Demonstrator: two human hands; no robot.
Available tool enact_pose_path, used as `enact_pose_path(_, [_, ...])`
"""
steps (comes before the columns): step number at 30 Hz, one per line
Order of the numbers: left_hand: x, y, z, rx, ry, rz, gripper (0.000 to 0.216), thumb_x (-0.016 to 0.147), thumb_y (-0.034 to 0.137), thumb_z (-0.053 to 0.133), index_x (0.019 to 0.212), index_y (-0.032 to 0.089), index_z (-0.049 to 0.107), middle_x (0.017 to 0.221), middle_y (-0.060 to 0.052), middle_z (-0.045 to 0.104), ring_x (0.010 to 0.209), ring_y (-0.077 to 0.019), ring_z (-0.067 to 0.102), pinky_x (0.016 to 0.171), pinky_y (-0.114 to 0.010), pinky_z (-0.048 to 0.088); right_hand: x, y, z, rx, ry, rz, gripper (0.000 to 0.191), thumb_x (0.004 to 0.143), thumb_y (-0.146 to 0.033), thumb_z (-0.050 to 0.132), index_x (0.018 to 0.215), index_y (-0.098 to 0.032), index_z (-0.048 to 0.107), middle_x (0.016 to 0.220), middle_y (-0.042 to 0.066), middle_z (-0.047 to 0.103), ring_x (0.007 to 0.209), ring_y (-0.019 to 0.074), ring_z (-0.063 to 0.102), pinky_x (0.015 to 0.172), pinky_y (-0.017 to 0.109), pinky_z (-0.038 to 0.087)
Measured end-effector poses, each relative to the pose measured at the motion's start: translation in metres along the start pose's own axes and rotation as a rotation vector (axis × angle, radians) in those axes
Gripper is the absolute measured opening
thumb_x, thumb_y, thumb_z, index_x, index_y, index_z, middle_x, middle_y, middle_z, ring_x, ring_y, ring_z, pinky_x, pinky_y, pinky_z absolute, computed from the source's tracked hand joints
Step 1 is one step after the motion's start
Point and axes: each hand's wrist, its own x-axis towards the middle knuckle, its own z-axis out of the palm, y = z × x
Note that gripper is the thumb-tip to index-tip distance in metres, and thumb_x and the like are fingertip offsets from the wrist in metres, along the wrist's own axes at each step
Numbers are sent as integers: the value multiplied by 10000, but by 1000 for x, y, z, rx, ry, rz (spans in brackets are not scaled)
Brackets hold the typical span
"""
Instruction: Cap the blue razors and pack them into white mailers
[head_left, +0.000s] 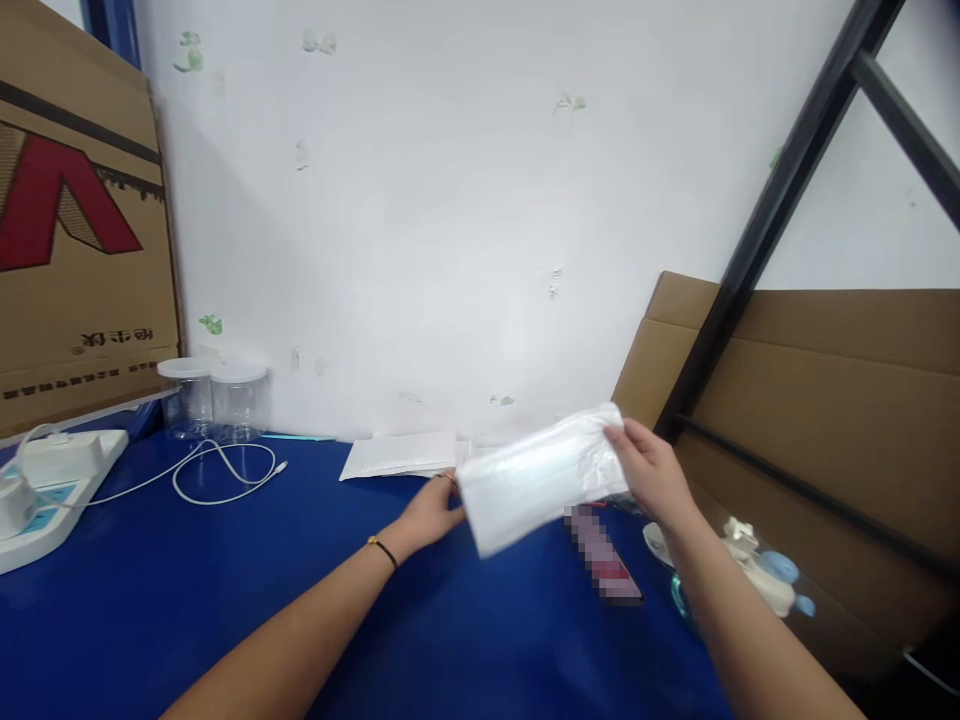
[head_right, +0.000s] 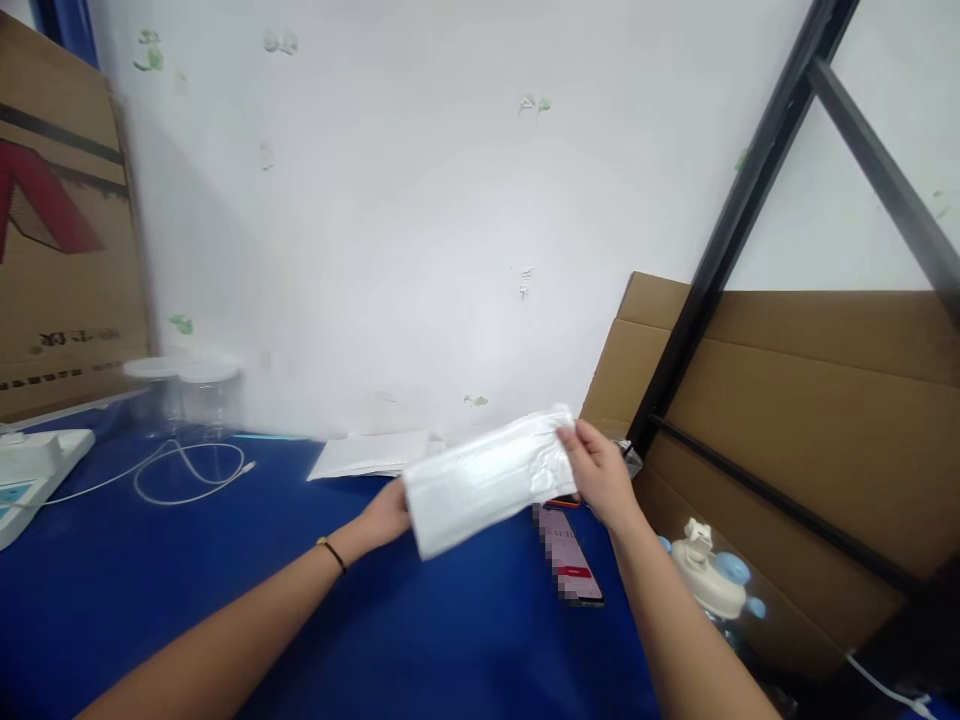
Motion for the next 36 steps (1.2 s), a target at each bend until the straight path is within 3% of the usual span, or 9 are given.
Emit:
enact_pose_path(3, [37,-14,-42,497,73,301,615,561,255,704,1155,160,577,1237,-127,531,1216,-277,419,1017,-360,340,29,52,5,211,198,172,354,756,-535,530,847,-193,525,505,-75,387,329,61,258,301,202,205])
enact_pose_path(7, [72,-39,-83,1045,74,361,921,537,392,730,1351,189,351,1446,-156,258,1354,-319,141,1081,-478,144,47,119,30,-129,188,409,299,835,-459,363,835,-185,484,518,-66,398,360,85,347,353,218,299])
enact_pose_path(11, [89,-50,-87,1206,-89,386,1032,508,489,720,1393,223,260,1474,-145,189,1359,-322,112,1081,-492,57,53,164,46,-327,101,456,277,814,-381,426,698,-152,531,501,1,472,425,149,473,430,277,372])
enact_pose_path(16, [110,-48,-72,1247,-216,465,1009,518,460,713,1393,249,258,1428,-130,315,1324,-299,236,1074,-445,103,73,186,54,-574,-55,407,250,796,-280,477,700,-104,625,744,146,634,783,250,598,705,326,424])
enact_pose_path(23, [132,-36,-80,1377,-288,312,1115,458,635,691,1399,266,221,1356,-127,416,1230,-311,376,991,-422,250,83,188,75,-764,-219,397,380,847,-332,406,952,-81,671,1002,174,637,968,251,579,836,301,403])
enact_pose_path(29, [118,-19,-91,1301,-196,322,938,513,546,710,1331,276,341,1253,-83,526,1152,-289,462,980,-403,273,63,154,70,-838,-5,340,538,845,-451,378,1240,-108,503,1259,221,454,1187,368,395,945,522,286])
enact_pose_path(31, [105,-8,-87,1237,-187,368,760,613,482,656,1297,292,384,1231,-50,545,1108,-259,502,966,-368,305,48,133,74,-678,104,206,517,819,-434,433,1251,-156,490,1263,179,461,1186,341,399,966,517,278])
enact_pose_path(33, [87,5,-76,1158,-202,424,630,686,416,592,1277,309,402,1224,-21,547,1065,-229,533,920,-318,358,29,108,85,-307,41,143,481,786,-445,490,1184,-181,541,1189,138,533,1111,297,480,924,446,367])
enact_pose_path(36, [56,23,-51,1097,-269,522,625,705,353,570,1297,306,375,1229,-7,539,1078,-217,524,908,-282,376,-6,74,112,344,-151,320,449,796,-489,496,1143,-209,548,1078,97,614,976,236,584,816,358,461])
